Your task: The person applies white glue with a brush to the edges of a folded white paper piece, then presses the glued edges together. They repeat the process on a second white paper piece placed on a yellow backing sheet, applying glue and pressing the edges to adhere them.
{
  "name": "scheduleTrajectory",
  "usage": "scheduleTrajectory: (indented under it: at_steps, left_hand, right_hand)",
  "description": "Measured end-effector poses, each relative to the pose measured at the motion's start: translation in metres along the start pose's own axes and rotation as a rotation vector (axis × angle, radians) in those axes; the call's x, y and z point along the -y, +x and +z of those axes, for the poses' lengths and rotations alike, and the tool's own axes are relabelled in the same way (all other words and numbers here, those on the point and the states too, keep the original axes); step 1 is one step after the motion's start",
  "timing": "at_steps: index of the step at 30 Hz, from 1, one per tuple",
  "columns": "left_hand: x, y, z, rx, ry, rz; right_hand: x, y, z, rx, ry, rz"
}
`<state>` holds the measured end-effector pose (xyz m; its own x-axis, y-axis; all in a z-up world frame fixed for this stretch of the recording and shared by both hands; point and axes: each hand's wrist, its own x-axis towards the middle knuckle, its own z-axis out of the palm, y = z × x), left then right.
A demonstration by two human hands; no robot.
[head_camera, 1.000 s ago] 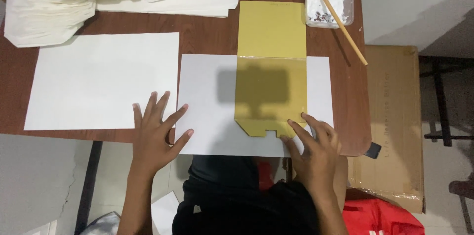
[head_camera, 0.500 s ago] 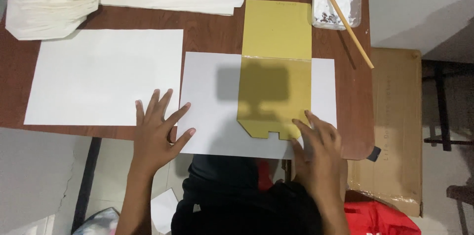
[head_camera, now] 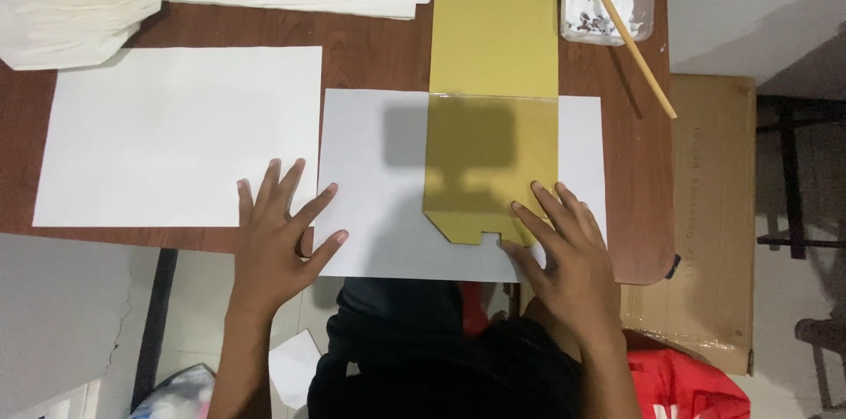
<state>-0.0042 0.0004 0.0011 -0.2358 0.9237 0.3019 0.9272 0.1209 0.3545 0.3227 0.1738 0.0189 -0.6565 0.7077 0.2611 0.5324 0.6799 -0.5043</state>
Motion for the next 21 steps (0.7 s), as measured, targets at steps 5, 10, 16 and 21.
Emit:
scheduleTrajectory:
  at_steps: [5,10,16,21]
  left_hand:
    - [0.001,-0.001,0.0,0.02,-0.013,-0.007]
    - [0.002,-0.001,0.0,0.009,0.007,0.002]
    - [0.004,-0.047,0.033,-0.385,-0.043,0.095]
    - [-0.075,-0.097,0.061,-0.496,-0.47,-0.301]
  right_hand:
    - [-0.003,-0.002,0.002,0.046,-0.032,0.035]
    - [-0.003,0.0,0.001,0.024,-0.037,-0.012]
    - [0.007,0.003,-0.01,0.031,-0.006,0.009]
    - [0.005,0.004,-0.013,0.022,0.033,0.013]
